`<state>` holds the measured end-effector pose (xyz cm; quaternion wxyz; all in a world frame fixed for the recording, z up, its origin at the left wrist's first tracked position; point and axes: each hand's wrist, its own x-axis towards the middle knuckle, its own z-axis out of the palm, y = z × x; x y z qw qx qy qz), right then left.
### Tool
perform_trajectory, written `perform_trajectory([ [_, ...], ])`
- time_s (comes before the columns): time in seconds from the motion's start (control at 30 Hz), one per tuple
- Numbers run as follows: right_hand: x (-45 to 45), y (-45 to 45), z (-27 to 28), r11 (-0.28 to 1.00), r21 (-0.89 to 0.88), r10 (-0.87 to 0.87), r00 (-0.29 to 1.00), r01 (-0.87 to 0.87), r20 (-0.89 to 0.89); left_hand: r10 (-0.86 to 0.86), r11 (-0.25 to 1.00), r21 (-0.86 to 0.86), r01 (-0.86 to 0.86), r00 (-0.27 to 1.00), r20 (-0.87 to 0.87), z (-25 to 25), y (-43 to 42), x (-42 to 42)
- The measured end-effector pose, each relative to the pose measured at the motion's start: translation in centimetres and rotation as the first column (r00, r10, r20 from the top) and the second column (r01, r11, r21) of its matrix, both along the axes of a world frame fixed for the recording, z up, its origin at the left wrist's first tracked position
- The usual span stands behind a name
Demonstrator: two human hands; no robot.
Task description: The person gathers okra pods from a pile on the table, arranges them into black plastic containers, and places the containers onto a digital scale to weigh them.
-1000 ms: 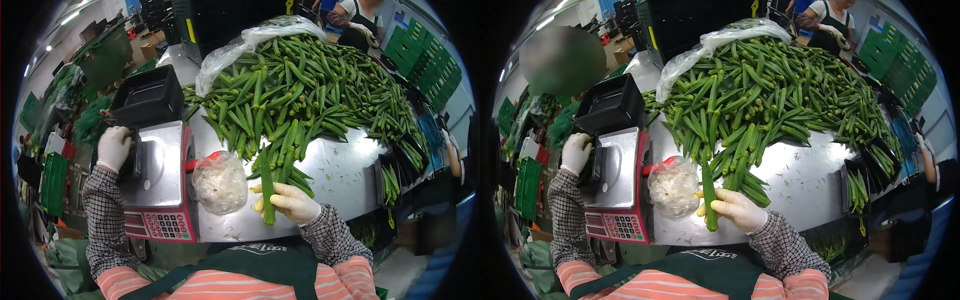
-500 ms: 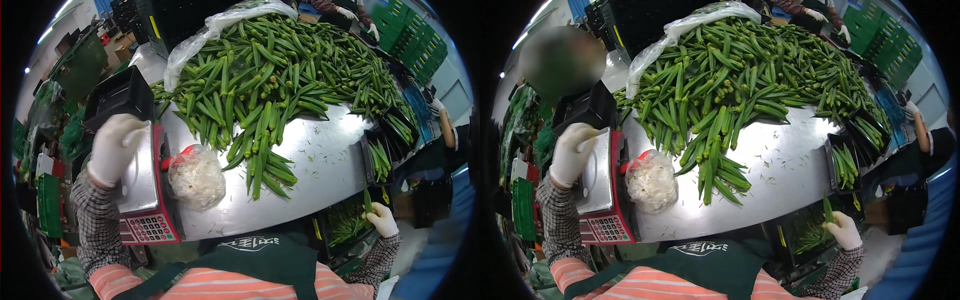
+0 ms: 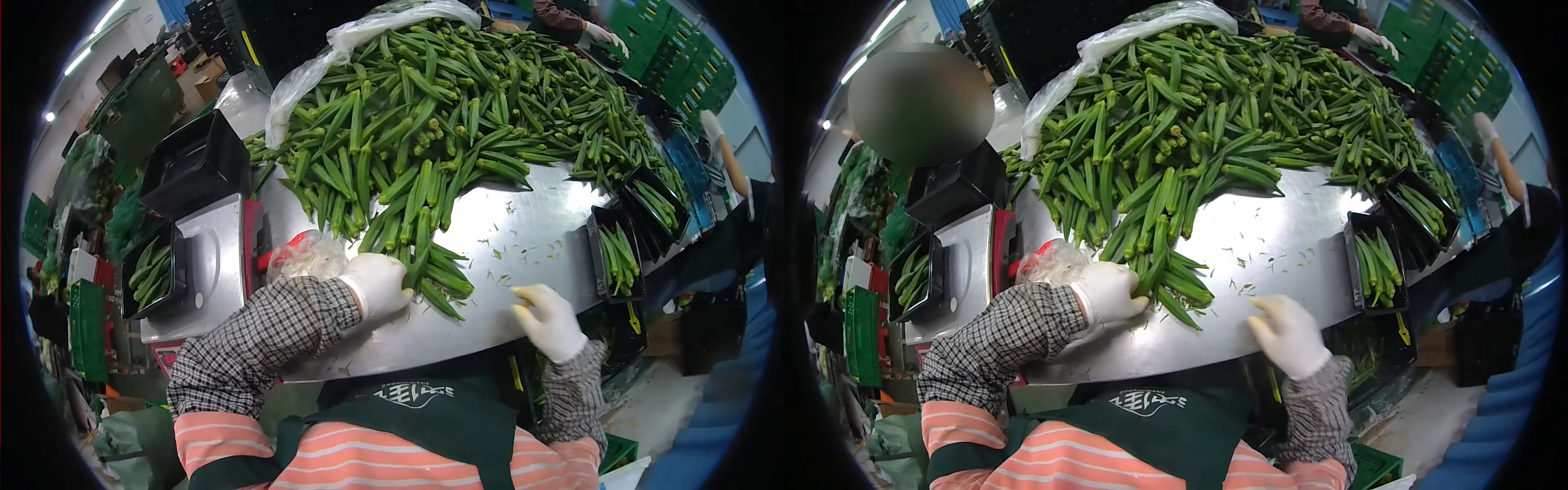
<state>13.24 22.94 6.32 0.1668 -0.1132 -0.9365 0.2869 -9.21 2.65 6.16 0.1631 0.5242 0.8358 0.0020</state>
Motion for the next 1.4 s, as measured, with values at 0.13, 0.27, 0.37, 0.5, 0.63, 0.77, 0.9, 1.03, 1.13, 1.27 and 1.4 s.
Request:
perform_trajectory([
  [0.13,-6.9,-3.3,-0.5,0.989,-0.072,0.125,0.991,-0.127,-0.040,0.185,0.962,0.179,-0.206,0.975,0.125,4.3,-2.1,-0.3],
  [0.27,-13.4,-6.0,0.5,0.998,0.059,0.021,0.977,-0.034,0.210,0.280,0.899,0.311,-0.307,0.951,0.130,4.5,-4.1,-0.9],
  [0.37,-16.8,-6.6,-0.2,0.989,0.143,-0.070,0.934,0.020,0.351,0.277,0.935,0.236,-0.264,0.961,-0.021,3.0,-4.0,-0.9],
  [0.5,-16.0,-5.1,-0.9,0.964,-0.263,0.038,0.998,-0.024,0.048,0.219,0.790,0.557,-0.256,0.967,0.134,3.2,-4.5,-0.3],
  [0.63,-14.6,-8.6,4.3,0.866,-0.403,0.376,0.918,-0.297,0.130,0.016,0.724,0.642,0.253,0.924,-0.383,4.5,-4.8,0.0],
  [0.77,-15.1,-9.3,5.7,0.683,-0.644,0.430,0.902,-0.344,-0.026,0.040,0.901,0.427,0.071,0.968,-0.246,8.5,-10.4,-0.2],
  [0.9,-15.7,-8.0,5.0,0.706,-0.658,0.360,0.933,-0.263,0.013,0.459,0.662,0.745,0.083,0.741,-0.491,11.2,-23.1,-5.3],
  [1.03,-16.5,-8.2,3.0,0.709,-0.661,0.375,0.925,-0.247,0.057,0.671,0.676,0.627,-0.388,0.676,-0.305,12.4,-33.3,-6.4],
  [1.13,-17.7,-9.7,3.6,0.745,-0.616,0.396,0.913,-0.255,0.102,0.670,0.669,0.585,-0.459,0.713,-0.206,11.3,-36.9,-6.6],
  [1.27,-19.3,-10.7,4.3,0.797,-0.464,0.477,0.874,-0.388,0.089,0.756,0.360,0.826,-0.434,0.654,0.015,14.2,-39.6,-7.0],
  [1.4,-20.3,-12.4,5.0,0.758,-0.558,0.457,0.885,-0.337,0.086,0.834,0.319,0.794,-0.518,0.551,0.024,14.8,-42.6,-8.2],
])
